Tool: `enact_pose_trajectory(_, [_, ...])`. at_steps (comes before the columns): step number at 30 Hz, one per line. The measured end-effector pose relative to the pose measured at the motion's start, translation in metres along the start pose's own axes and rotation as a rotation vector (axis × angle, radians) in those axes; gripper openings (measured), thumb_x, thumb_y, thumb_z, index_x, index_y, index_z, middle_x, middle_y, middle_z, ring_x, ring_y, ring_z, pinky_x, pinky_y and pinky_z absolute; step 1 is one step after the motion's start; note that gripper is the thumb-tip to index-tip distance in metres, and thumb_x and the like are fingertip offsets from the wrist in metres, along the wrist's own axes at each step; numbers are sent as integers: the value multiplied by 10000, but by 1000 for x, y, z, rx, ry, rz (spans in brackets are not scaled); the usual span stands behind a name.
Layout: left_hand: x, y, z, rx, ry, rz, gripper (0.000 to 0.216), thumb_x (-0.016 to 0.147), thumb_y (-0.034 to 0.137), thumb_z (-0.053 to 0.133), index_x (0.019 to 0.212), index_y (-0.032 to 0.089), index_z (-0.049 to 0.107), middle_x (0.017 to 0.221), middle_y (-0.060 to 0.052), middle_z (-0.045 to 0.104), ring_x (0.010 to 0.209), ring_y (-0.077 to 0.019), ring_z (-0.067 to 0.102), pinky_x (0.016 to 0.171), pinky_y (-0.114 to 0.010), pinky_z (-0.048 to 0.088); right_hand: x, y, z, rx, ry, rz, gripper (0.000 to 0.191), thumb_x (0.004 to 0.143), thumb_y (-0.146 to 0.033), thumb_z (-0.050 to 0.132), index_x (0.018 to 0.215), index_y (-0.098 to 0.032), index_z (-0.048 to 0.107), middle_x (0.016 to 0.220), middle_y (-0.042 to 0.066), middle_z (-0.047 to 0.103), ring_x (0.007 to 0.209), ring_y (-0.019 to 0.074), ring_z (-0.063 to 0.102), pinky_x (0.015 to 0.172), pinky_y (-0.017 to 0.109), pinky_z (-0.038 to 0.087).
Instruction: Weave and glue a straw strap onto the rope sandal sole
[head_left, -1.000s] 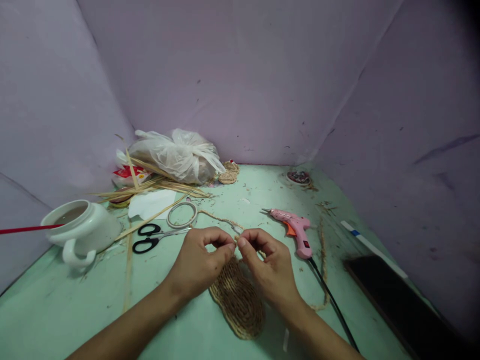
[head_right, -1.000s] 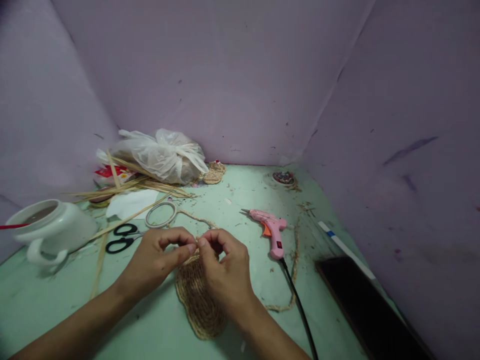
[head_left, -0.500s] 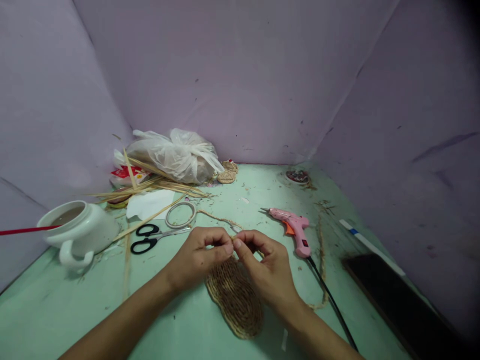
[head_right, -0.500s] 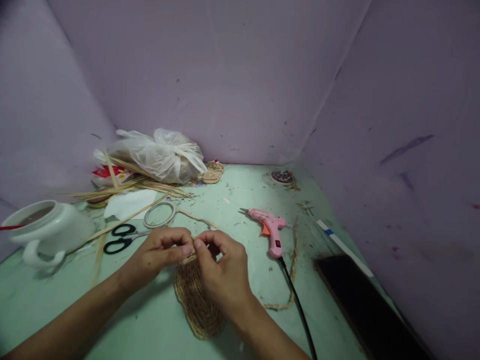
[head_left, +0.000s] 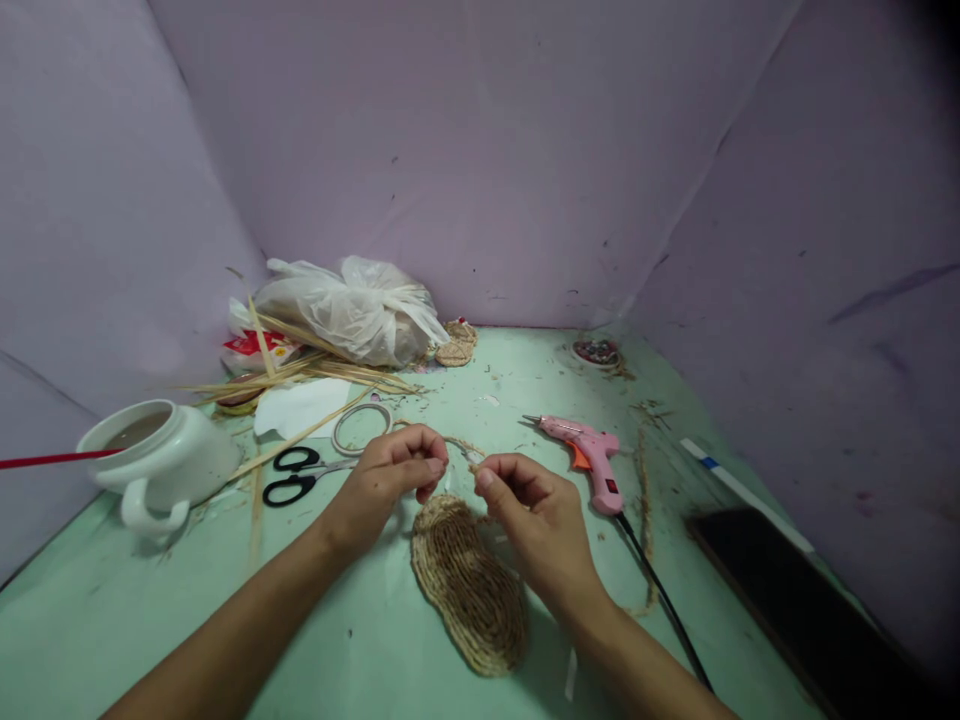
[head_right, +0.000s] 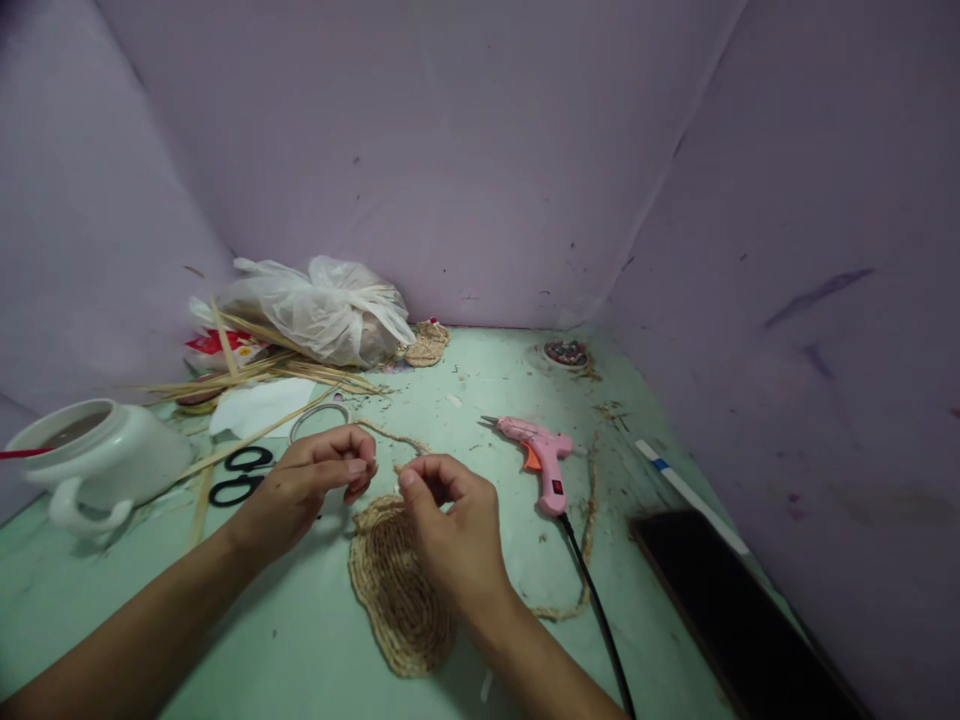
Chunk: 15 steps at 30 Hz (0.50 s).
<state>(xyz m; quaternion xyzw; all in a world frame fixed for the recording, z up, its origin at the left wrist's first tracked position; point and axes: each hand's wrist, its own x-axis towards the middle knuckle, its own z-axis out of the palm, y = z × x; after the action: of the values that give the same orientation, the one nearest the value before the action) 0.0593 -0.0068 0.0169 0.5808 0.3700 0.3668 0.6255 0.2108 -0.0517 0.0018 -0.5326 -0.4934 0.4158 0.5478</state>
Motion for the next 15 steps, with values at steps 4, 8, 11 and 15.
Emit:
enact_pose_trajectory(4, [-4,2,6,-92,-56,-49,127,686,246,592,699,132,538,563,32,466,525,-81,397,520,-219,310,2,2,1,43,34,45,153,717,-297,598,678,-151,619,570,-19,556,511,95,432,501,224,375])
enact_pose_trajectory(8, [-5,2,13,-165,-43,-84,154,664,246,638,679,128,540,544,40,455,500,-63,372,499,-201,283,-2,1,4,15,14,-1,133,744,-266,584,698,-153,637,607,-7,600,553,106,486,529,224,408])
enact_pose_trajectory(11, [-5,-2,16,-196,-11,-117,175,669,258,652,665,119,545,529,39,455,484,-52,358,484,-192,259,-5,0,4,-19,21,-66,122,763,-240,571,706,-159,642,618,-8,620,558,105,514,533,216,419])
enact_pose_trajectory(15, [-5,-5,18,-206,49,-148,206,640,278,675,642,114,551,492,37,463,457,-51,359,465,-191,248,-6,1,4,-78,33,-145,105,767,-202,571,714,-163,652,626,-9,635,561,103,538,548,211,427])
